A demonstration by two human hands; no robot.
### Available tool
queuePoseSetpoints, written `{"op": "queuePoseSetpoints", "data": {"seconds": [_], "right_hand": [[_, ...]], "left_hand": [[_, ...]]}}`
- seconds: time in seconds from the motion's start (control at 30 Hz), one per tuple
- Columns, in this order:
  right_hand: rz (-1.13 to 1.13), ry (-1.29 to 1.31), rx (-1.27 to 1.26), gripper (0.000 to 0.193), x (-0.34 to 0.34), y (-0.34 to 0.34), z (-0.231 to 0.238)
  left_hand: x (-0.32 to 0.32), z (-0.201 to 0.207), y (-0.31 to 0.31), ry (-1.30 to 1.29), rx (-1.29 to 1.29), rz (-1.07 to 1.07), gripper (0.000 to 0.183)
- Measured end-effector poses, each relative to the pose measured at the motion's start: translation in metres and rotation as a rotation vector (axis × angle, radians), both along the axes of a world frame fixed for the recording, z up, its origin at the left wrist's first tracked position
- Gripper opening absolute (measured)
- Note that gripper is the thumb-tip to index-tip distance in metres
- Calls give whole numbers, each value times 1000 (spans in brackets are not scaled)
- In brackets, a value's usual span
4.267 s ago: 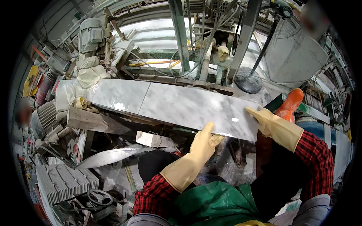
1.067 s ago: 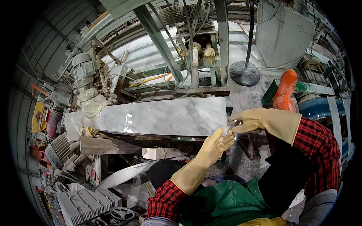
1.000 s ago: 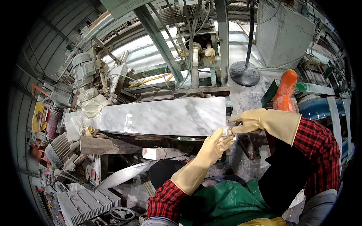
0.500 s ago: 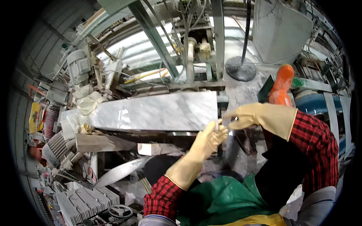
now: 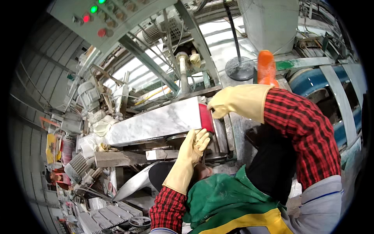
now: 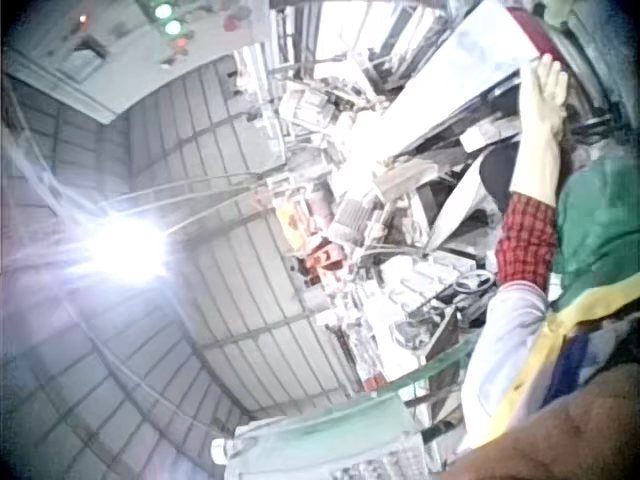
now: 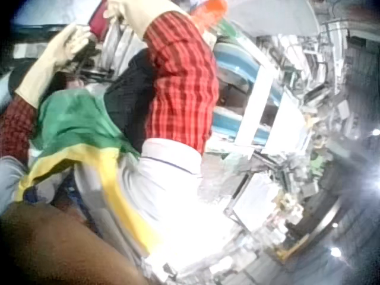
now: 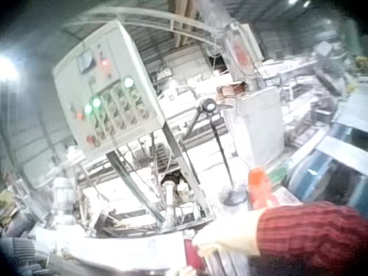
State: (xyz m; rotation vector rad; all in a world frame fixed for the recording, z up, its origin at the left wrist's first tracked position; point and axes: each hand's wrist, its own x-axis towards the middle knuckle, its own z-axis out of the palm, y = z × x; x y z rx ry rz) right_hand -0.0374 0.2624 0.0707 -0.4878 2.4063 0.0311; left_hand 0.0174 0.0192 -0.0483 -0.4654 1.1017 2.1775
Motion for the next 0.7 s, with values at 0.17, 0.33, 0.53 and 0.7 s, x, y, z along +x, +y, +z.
{"op": "queuePoseSetpoints", "data": {"seconds": [0.17, 0.33, 0.53, 0.7], "right_hand": [[15, 176, -111, 39, 7, -1, 15], [25, 336, -163, 35, 16, -9, 20], [56, 156, -256, 36, 17, 16, 20], [47, 50, -338, 39, 14, 21, 13]], "left_hand": [[9, 14, 3, 65, -130, 14, 39], [8, 18, 0, 78, -128, -21, 49], [-9, 6, 1, 136, -54, -193, 52], [-21, 0, -7, 55, -47, -215, 57]]}}
